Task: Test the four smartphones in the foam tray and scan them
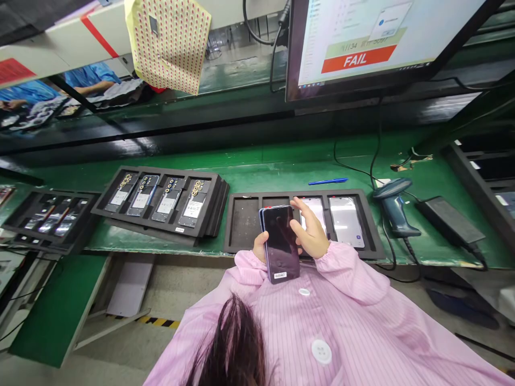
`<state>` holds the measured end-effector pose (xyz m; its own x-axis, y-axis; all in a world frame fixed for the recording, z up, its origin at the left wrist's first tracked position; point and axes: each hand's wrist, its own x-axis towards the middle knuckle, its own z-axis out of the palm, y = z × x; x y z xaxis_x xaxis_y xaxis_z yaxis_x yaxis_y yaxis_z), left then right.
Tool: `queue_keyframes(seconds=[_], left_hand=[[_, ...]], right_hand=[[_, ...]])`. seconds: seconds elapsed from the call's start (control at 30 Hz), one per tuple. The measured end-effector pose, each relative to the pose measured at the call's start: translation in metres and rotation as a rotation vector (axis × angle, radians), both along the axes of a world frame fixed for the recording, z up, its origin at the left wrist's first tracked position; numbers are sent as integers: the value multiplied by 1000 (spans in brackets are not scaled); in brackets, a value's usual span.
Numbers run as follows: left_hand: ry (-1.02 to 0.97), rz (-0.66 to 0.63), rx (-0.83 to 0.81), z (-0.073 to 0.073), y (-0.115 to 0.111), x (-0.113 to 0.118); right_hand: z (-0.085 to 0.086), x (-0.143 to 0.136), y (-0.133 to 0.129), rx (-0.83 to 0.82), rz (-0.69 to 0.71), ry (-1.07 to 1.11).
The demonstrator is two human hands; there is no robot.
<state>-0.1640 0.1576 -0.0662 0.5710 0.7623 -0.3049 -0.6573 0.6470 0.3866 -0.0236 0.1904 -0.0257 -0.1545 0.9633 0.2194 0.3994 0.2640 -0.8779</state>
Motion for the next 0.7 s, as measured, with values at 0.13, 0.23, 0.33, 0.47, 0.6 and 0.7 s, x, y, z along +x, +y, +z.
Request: queue_keyframes(seconds=[0.13, 0.23, 0.33, 0.47, 0.6, 0.7], left_hand=[[-5, -100, 44, -5, -3, 0], [-41, -141, 80, -7, 0, 1], [-63, -101, 54, -6, 4, 4], [-116, -24, 19, -5, 9, 6], [-97, -114, 35, -6, 10, 2], [-91, -161, 66, -7, 10, 2]], right_hand=[[15, -2, 18, 80, 101, -51], [18, -4, 29, 23, 126, 0], [16, -4, 30, 2, 117, 74], [12, -2, 25, 2, 108, 123], [13, -3, 27, -51, 96, 129], [17, -4, 32, -89, 119, 157]])
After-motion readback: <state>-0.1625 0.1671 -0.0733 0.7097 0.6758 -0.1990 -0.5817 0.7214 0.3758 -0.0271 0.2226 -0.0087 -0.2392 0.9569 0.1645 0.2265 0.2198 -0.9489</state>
